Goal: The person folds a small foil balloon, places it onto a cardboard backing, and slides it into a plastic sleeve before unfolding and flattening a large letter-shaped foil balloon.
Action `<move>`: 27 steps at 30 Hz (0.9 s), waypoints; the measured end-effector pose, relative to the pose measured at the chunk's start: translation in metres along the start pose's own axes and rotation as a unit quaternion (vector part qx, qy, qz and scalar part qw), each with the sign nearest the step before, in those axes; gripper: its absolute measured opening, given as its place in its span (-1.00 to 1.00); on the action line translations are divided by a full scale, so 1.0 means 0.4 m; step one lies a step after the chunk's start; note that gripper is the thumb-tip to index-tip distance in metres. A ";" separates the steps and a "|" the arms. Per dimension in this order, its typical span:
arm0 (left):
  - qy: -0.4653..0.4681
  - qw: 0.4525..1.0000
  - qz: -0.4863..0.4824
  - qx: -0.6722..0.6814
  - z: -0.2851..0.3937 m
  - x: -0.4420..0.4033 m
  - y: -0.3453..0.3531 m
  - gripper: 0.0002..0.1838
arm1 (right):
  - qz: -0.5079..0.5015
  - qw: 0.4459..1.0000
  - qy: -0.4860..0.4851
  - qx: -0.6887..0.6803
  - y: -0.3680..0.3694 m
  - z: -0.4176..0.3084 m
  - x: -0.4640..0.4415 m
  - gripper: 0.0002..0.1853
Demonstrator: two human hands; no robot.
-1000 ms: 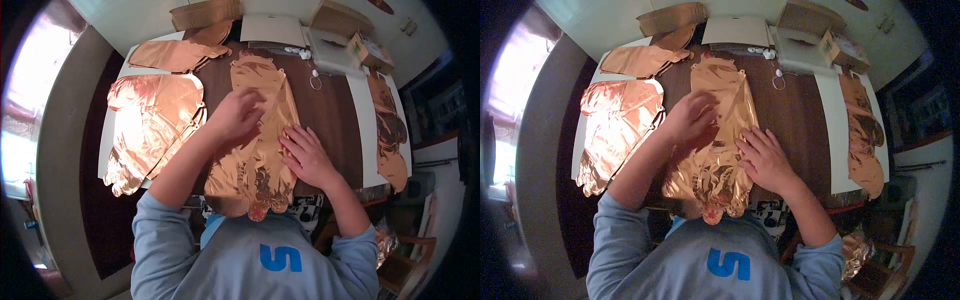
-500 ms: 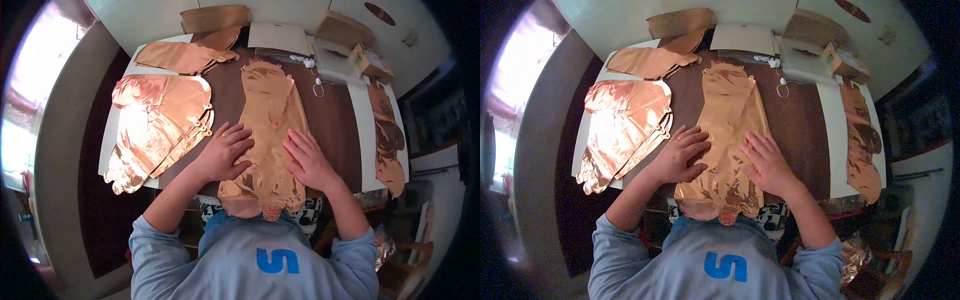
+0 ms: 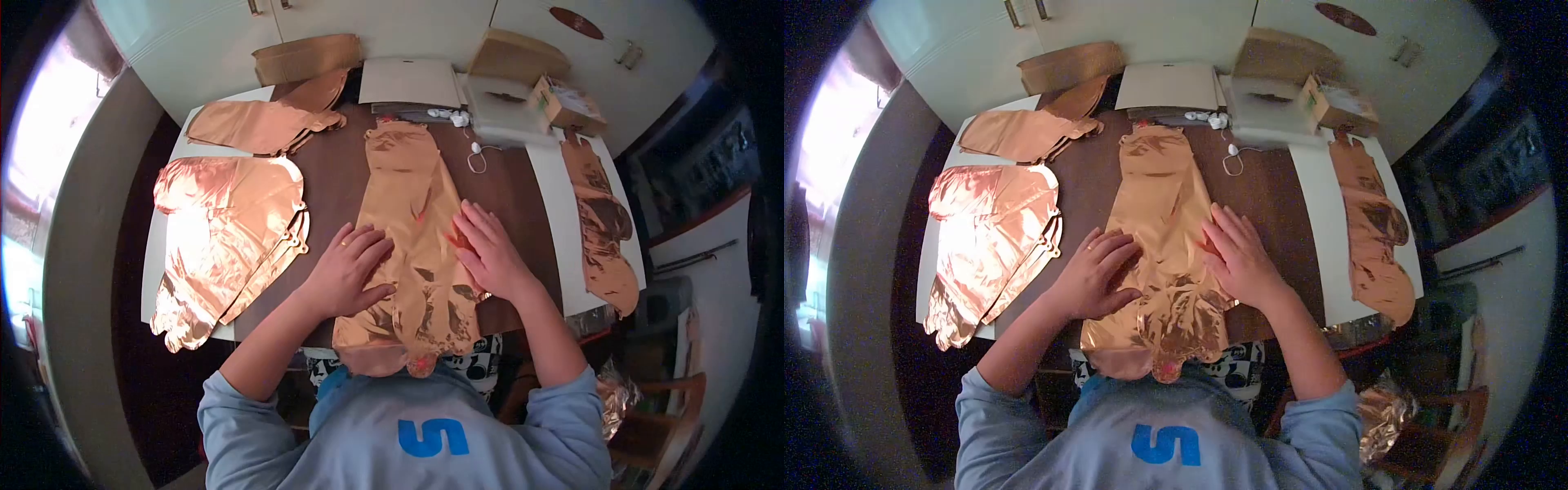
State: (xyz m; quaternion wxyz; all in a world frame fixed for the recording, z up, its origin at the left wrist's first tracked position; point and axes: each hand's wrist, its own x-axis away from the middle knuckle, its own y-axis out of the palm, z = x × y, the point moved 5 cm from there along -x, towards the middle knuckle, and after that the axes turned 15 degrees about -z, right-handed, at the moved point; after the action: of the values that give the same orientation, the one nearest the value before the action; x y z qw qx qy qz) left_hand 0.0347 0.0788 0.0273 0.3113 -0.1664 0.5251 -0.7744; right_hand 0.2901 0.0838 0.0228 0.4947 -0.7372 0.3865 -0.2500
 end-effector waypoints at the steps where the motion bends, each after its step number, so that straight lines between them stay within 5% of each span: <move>1: 0.001 1.000 0.001 -0.005 0.000 -0.001 0.002 -0.29 | -0.017 1.000 0.016 -0.004 0.009 0.010 -0.004 -0.40; 21: 0.049 0.998 0.015 0.022 -0.022 0.010 -0.024 -0.29 | -0.130 0.990 0.003 0.052 0.012 -0.120 0.019 -0.21; 27: 0.056 0.998 0.008 0.005 -0.038 0.033 -0.056 -0.36 | -0.005 1.000 0.011 -0.025 -0.046 -0.111 0.111 -0.39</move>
State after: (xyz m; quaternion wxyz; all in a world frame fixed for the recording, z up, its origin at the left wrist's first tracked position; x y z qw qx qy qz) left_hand 0.0089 0.0866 0.0411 0.2881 -0.1166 0.5389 -0.7829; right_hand 0.2881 0.0277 0.0565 0.4707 -0.7484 0.3945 -0.2503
